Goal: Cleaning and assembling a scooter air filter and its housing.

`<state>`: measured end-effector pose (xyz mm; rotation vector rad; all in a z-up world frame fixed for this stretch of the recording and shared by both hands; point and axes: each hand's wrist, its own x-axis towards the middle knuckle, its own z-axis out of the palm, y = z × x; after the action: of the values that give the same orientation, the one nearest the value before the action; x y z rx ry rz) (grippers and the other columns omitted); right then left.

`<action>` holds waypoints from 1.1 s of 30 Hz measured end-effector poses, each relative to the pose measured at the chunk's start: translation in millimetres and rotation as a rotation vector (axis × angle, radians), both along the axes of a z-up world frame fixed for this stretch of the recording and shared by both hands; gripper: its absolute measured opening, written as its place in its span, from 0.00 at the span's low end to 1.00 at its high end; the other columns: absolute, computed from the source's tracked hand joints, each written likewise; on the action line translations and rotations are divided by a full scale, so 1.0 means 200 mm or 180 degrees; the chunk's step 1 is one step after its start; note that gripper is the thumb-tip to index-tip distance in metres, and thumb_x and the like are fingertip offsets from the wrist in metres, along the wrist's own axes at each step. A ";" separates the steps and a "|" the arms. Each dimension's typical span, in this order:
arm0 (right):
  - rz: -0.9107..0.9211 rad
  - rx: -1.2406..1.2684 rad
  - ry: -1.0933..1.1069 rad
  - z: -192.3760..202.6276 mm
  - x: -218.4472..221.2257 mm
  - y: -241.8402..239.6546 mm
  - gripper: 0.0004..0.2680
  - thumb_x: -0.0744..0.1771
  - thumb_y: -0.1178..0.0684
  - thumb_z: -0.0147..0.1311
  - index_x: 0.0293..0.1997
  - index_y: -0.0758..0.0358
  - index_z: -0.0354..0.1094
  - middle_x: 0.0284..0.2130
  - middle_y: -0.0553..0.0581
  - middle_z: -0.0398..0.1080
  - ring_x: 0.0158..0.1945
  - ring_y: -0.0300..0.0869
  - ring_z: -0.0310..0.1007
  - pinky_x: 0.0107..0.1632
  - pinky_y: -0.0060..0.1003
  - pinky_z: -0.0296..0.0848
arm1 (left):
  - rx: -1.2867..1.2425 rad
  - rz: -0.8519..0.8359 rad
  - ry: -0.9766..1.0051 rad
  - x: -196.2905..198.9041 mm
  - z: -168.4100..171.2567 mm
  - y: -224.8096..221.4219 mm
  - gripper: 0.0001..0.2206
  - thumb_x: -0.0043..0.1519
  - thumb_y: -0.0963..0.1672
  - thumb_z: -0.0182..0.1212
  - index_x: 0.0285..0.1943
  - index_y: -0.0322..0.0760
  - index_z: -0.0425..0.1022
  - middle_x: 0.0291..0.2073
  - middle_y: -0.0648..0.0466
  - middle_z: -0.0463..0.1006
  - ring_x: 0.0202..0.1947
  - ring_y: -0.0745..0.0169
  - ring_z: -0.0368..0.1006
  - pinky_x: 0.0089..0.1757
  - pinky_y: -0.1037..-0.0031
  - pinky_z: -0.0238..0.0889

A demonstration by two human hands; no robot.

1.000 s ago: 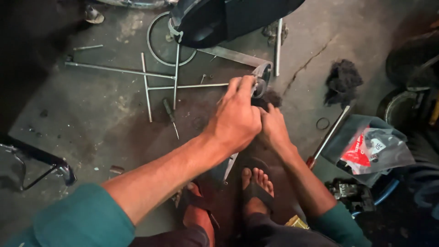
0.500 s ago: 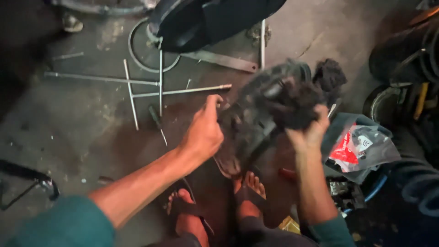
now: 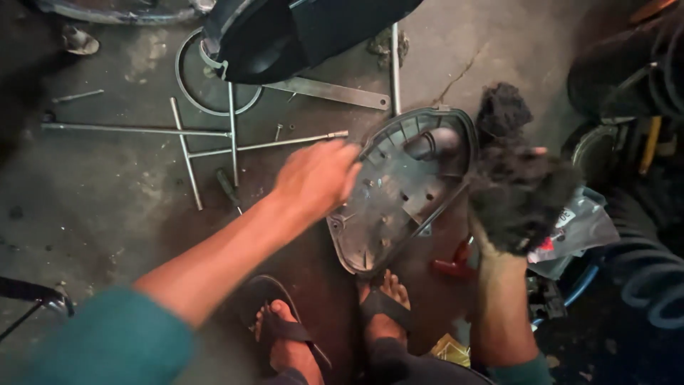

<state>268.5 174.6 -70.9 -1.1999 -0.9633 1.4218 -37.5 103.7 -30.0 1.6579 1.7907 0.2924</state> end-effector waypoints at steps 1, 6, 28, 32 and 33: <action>0.0010 0.0002 -0.0009 0.00 0.00 -0.01 0.11 0.73 0.52 0.49 0.60 0.68 0.67 0.53 0.60 0.68 0.55 0.46 0.69 0.63 0.43 0.69 | 0.0002 0.0010 -0.0009 0.05 -0.09 0.08 0.09 0.64 0.46 0.58 0.46 0.36 0.75 0.40 0.42 0.78 0.43 0.35 0.75 0.43 0.49 0.67; -0.0310 0.0966 -0.0426 0.11 -0.09 -0.08 0.11 0.75 0.64 0.53 0.65 0.62 0.58 0.54 0.57 0.62 0.55 0.43 0.66 0.63 0.39 0.67 | 0.0819 0.0213 -0.0131 0.36 -0.50 0.39 0.19 0.59 0.44 0.64 0.58 0.33 0.69 0.49 0.41 0.73 0.51 0.37 0.71 0.48 0.51 0.66; -0.0117 0.0828 0.0140 0.21 -0.11 -0.18 0.08 0.72 0.65 0.42 0.56 0.59 0.61 0.47 0.55 0.69 0.44 0.39 0.69 0.51 0.34 0.77 | 0.1753 0.0081 -0.0501 -0.03 0.56 0.03 0.29 0.57 0.37 0.63 0.68 0.34 0.56 0.52 0.40 0.68 0.53 0.32 0.72 0.47 0.52 0.68; 0.0120 0.0591 -0.0521 0.12 -0.19 -0.19 0.09 0.69 0.67 0.48 0.54 0.61 0.63 0.43 0.48 0.65 0.46 0.33 0.65 0.52 0.26 0.67 | 0.1819 0.0311 -0.0523 -0.03 0.59 0.01 0.30 0.58 0.37 0.64 0.69 0.38 0.56 0.55 0.44 0.68 0.60 0.37 0.70 0.54 0.57 0.68; 0.0226 0.0530 -0.0715 0.10 -0.19 -0.20 0.07 0.68 0.67 0.50 0.49 0.62 0.65 0.42 0.47 0.65 0.45 0.32 0.63 0.52 0.26 0.65 | 0.2003 0.0338 -0.0684 -0.03 0.61 0.02 0.30 0.59 0.38 0.64 0.70 0.37 0.54 0.58 0.44 0.67 0.63 0.38 0.69 0.58 0.58 0.66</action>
<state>230.9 135.4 -50.0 -1.2281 -1.2652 1.2517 -42.6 108.2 92.8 1.8460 1.7204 1.1322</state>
